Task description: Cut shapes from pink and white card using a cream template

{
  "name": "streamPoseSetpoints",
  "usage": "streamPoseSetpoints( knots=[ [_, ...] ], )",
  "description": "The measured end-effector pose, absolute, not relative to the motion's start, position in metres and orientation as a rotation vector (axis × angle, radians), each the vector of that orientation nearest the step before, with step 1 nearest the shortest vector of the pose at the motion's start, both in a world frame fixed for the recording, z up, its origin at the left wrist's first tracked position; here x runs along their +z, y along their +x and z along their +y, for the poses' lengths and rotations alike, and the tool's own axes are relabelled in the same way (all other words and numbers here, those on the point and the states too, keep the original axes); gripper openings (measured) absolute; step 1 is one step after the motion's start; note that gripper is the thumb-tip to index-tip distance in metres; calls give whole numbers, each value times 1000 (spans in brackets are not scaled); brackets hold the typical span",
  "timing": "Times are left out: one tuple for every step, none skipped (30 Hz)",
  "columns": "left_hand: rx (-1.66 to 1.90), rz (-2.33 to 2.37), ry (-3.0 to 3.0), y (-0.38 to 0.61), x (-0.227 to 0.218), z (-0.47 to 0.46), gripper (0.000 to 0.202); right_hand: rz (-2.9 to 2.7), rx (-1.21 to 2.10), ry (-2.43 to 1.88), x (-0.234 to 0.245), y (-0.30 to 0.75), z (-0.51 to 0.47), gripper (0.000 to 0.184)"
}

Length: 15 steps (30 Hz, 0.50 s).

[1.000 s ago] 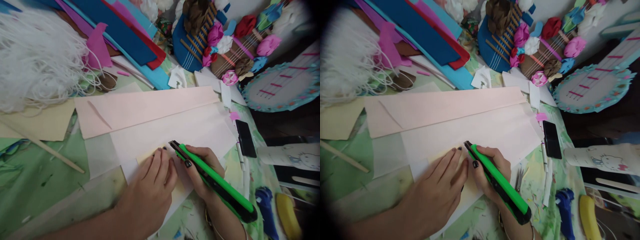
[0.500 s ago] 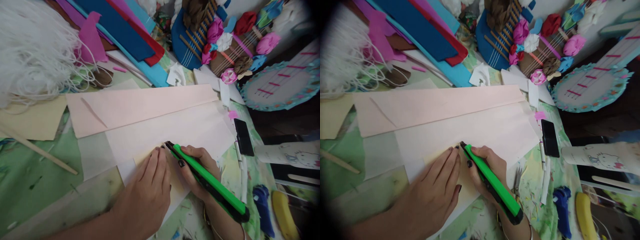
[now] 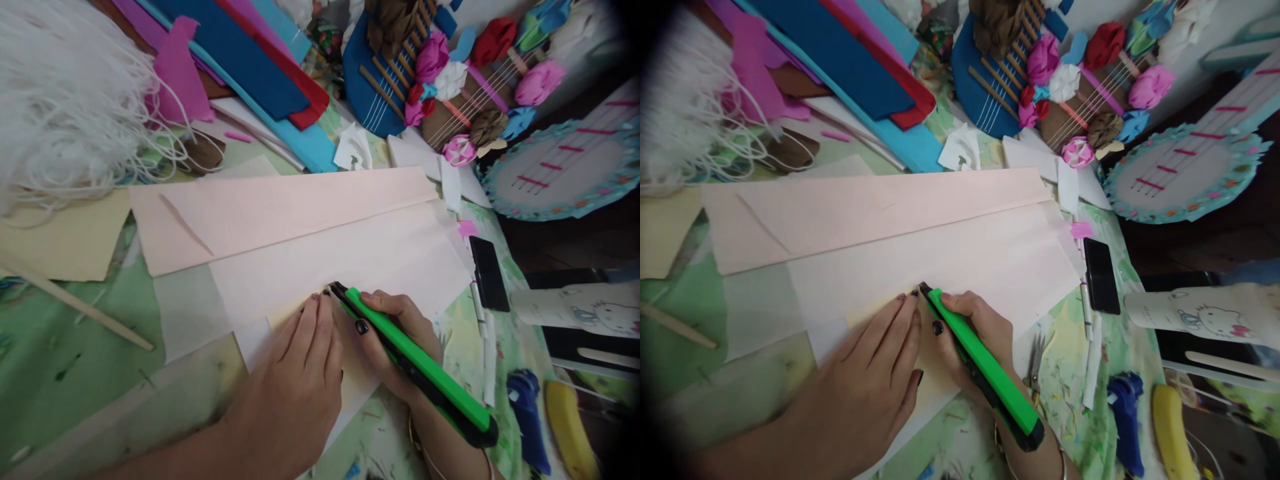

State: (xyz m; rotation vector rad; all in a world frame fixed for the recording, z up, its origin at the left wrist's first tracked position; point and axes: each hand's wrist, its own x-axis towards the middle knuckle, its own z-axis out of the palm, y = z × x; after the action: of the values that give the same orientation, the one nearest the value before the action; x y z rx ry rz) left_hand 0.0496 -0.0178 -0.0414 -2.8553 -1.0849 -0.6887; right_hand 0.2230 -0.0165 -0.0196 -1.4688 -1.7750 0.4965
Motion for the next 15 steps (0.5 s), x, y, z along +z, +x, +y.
streamPoseSetpoints(
  knots=[
    [-690, -1083, -2858, 49, -41, -18, 51, -1782, 491, -1465, -19, 223, -16, 28],
    [-695, -1083, -2858, 49, -41, -18, 51, -1786, 487, -1464, -19, 223, -16, 28],
    [-703, -1084, -2855, 49, -41, -18, 51, -1787, 484, -1464, -19, 223, -16, 28],
    [-706, -1087, -2853, 49, -41, -18, 51, -1788, 482, -1461, -19, 223, -16, 28],
    [-709, -1093, -2849, 49, -41, -18, 50, -1791, 485, -1457, -18, 223, -16, 28],
    [-708, -1102, -2846, 49, -41, -18, 50, -1795, 486, -1452, -18, 222, -15, 28],
    [-698, -1105, -2850, 49, -41, -18, 50, -1798, 486, -1448, -17, 222, -15, 28],
    [-689, -1106, -2854, 49, -40, -18, 50, -1799, 483, -1445, -16, 222, -15, 28],
    [-683, -1102, -2860, 49, -40, -18, 51, -1798, 481, -1442, -16, 221, -15, 28],
    [-685, -1097, -2863, 49, -41, -18, 52, -1799, 479, -1445, -15, 221, -15, 28],
    [-690, -1092, -2865, 49, -41, -18, 53, -1803, 476, -1448, -15, 221, -15, 29],
    [-693, -1089, -2867, 49, -41, -18, 54, -1813, 471, -1448, -15, 221, -15, 29],
    [-697, -1088, -2871, 49, -41, -18, 55, -1824, 467, -1449, -16, 221, -15, 30],
    [-698, -1090, -2877, 49, -41, -18, 56, -1836, 457, -1449, -17, 221, -15, 31],
    [-700, -1092, -2881, 49, -41, -18, 57, -1846, 441, -1446, -17, 221, -15, 32]
  ],
)
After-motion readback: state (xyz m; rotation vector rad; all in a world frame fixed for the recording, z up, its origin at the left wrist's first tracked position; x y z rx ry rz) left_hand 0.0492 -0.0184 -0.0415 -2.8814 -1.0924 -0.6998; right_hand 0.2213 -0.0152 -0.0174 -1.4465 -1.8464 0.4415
